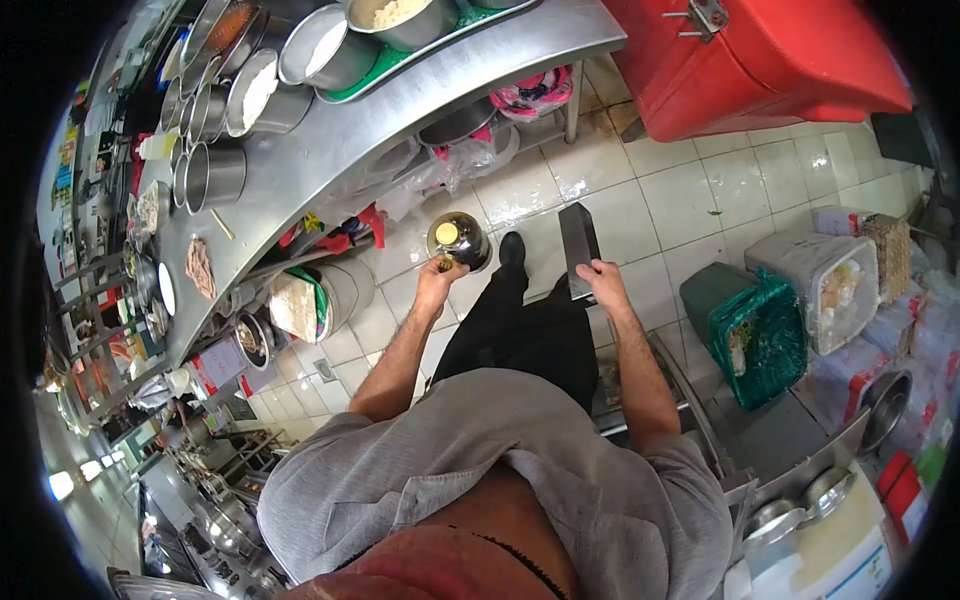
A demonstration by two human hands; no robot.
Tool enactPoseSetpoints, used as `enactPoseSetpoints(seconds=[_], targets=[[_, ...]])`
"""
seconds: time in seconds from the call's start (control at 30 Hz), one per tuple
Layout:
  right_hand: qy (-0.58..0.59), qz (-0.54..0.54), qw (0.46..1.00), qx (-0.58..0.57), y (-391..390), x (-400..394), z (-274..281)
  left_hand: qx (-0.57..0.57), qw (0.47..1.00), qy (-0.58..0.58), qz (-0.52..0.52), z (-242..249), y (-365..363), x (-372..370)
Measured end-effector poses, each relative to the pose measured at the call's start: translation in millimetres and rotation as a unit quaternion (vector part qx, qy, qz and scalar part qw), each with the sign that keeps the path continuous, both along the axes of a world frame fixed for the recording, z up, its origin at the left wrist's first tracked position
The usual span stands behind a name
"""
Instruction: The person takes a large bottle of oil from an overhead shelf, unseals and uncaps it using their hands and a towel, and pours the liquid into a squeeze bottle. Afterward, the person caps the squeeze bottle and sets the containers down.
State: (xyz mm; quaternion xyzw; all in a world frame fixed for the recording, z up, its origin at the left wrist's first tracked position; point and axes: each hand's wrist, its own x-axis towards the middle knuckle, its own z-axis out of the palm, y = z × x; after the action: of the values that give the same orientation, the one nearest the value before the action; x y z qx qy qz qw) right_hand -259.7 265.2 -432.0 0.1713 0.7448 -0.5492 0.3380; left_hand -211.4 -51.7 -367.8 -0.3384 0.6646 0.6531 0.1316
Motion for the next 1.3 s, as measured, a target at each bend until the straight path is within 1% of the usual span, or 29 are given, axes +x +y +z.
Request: enactPoseSetpoints(seconds=[0.03,0.07,0.1,0.13,0.17,0.2,0.3,0.37,0.4,0.43,0.47,0.5,0.53,0.6,0.67,0.7,0.73,0.8,0.87,0.9,0.93,1.0,1.03,1.1,1.13,1.2,1.23,1.27,1.3], targets=[[-0.043,0.030,0.999,-0.009,-5.7,-9.4,30.5,0.007,1.000,-0.015,0.016,0.8,4.0,2.9],[-0.042,0.050,0.998,-0.013,-7.5,-9.4,32.3,0.010,0.999,-0.030,0.040,3.2,4.2,8.8],[-0.038,0.060,0.997,-0.023,-7.9,-9.4,33.1,-0.005,0.998,-0.048,0.029,-4.0,1.6,18.7],[-0.031,0.075,0.996,-0.036,-10.0,-12.2,33.0,-0.002,0.998,-0.038,0.040,-4.5,3.4,25.1],[-0.048,0.072,0.994,-0.066,-11.9,-13.3,33.3,-0.020,0.998,-0.047,0.048,2.3,5.1,29.0],[-0.042,0.102,0.991,-0.073,-13.8,-15.0,35.5,-0.035,0.996,-0.056,0.054,10.1,6.0,34.4],[-0.037,0.138,0.989,-0.042,-19.1,-17.6,46.2,-0.018,0.991,-0.049,0.120,20.4,-1.5,51.7],[0.016,0.107,0.994,-0.010,-25.3,-16.1,55.2,-0.009,0.987,-0.046,0.155,23.9,-10.7,64.7],[0.022,0.120,0.992,-0.009,-26.9,-19.5,60.6,0.002,0.983,-0.053,0.174,25.0,-16.3,73.4],[0.026,0.183,0.983,-0.005,-33.1,-27.8,71.0,0.054,0.974,-0.002,0.219,37.6,-26.3,84.5],[0.022,0.231,0.973,-0.002,-36.2,-31.8,75.0,0.053,0.969,-0.008,0.242,35.3,-35.7,88.0],[0.028,0.240,0.970,0.000,-40.9,-33.6,77.4,0.058,0.961,0.021,0.270,33.2,-46.0,92.2],[0.044,0.240,0.970,-0.003,-44.6,-33.9,77.1,0.064,0.952,0.050,0.297,36.6,-56.1,94.4],[0.066,0.245,0.967,-0.001,-51.0,-33.7,67.7,0.121,0.933,0.093,0.325,40.5,-79.4,96.2],[0.112,0.178,0.978,0.000,-60.5,-27.6,53.1,0.113,0.927,0.105,0.343,42.2,-103.3,97.9],[0.116,0.183,0.976,0.004,-64.0,-23.1,53.5,0.078,0.933,0.099,0.338,24.9,-121.6,101.8],[0.123,0.183,0.975,0.008,-72.0,-19.2,57.5,0.090,0.922,0.112,0.359,32.6,-132.5,101.5],[0.134,0.194,0.972,0.017,-91.1,-14.7,66.7,0.073,0.922,0.131,0.357,30.0,-165.2,106.0],[0.069,0.173,0.982,0.007,-114.7,-9.7,74.8,0.057,0.919,0.135,0.366,25.0,-196.9,106.5],[0.081,0.165,0.983,0.014,-125.5,-6.1,77.9,0.037,0.921,0.134,0.365,21.8,-211.5,107.4],[0.083,0.170,0.982,0.019,-144.0,-3.4,97.0,0.042,0.919,0.135,0.369,22.0,-227.0,107.8],[0.137,0.285,0.942,0.112,-190.0,4.0,156.9,-0.001,0.922,0.123,0.366,26.3,-256.1,109.6],[0.136,0.288,0.941,0.118,-206.5,7.1,172.7,-0.010,0.922,0.121,0.367,25.0,-270.6,110.0],[0.224,0.327,0.916,0.066,-234.8,10.1,197.5,-0.019,0.915,0.128,0.381,5.1,-298.3,108.1],[0.223,0.327,0.915,0.074,-246.1,11.4,209.6,-0.026,0.915,0.126,0.383,-1.3,-309.4,106.5],[0.318,0.327,0.890,-0.002,-267.2,13.9,234.2,-0.027,0.912,0.145,0.382,4.2,-324.7,102.6],[0.335,0.341,0.879,-0.001,-279.6,14.9,255.7,-0.033,0.913,0.132,0.386,7.0,-333.7,100.2],[0.334,0.340,0.879,0.003,-290.0,13.7,268.6,-0.040,0.912,0.120,0.389,5.8,-343.6,97.4],[0.378,0.352,0.856,0.002,-298.7,11.4,278.6,-0.030,0.911,0.133,0.390,-8.8,-352.3,93.7]])
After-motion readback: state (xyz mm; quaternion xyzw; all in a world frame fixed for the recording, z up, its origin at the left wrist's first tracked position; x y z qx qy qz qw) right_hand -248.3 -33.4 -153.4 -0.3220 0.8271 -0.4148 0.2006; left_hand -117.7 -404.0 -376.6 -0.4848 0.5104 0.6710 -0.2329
